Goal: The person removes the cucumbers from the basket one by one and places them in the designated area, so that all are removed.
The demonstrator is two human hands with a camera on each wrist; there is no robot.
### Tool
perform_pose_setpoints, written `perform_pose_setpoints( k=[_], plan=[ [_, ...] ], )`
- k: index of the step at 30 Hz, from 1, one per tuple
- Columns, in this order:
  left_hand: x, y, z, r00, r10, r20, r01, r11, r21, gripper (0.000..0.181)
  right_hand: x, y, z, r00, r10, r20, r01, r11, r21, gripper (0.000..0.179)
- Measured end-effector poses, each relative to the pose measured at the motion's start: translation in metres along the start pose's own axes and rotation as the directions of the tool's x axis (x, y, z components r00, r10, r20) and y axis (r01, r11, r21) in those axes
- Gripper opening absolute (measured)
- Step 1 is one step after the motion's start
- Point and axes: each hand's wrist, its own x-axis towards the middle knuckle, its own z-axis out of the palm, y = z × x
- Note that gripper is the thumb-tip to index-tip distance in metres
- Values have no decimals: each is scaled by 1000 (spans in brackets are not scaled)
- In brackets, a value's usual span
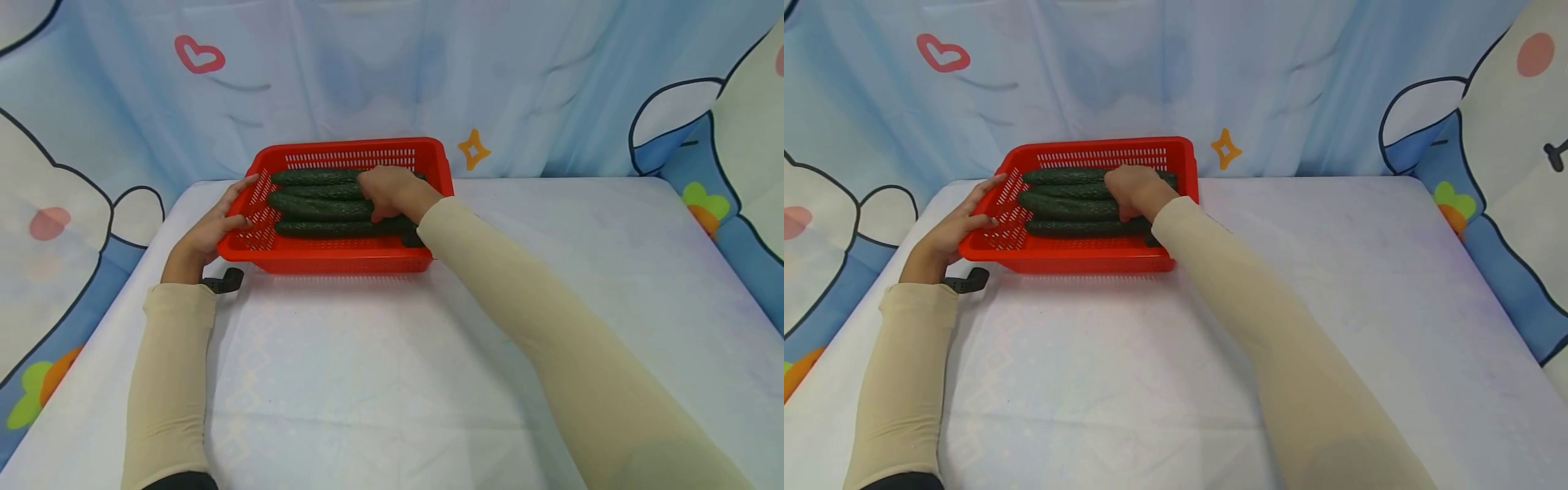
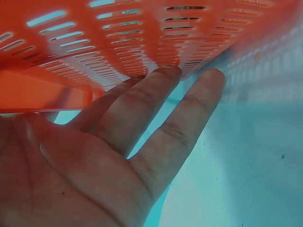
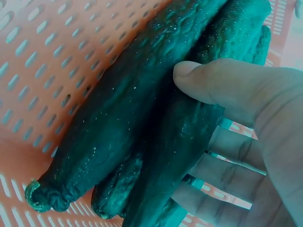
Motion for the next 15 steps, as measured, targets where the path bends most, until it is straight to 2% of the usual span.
perform_pose_setpoints(
  k=[6, 15],
  plan=[
    [1, 0, 0, 1000, 14, 16, -14, 999, -31, 80, -1, 2, -1, 999, -23, 27, 23, 1000, 0, 47],
    [0, 0, -2, 1000, 24, 19, -23, 999, -34, 80, -10, -2, -17, 998, -61, 0, 61, 997, -39, 45]
  ],
)
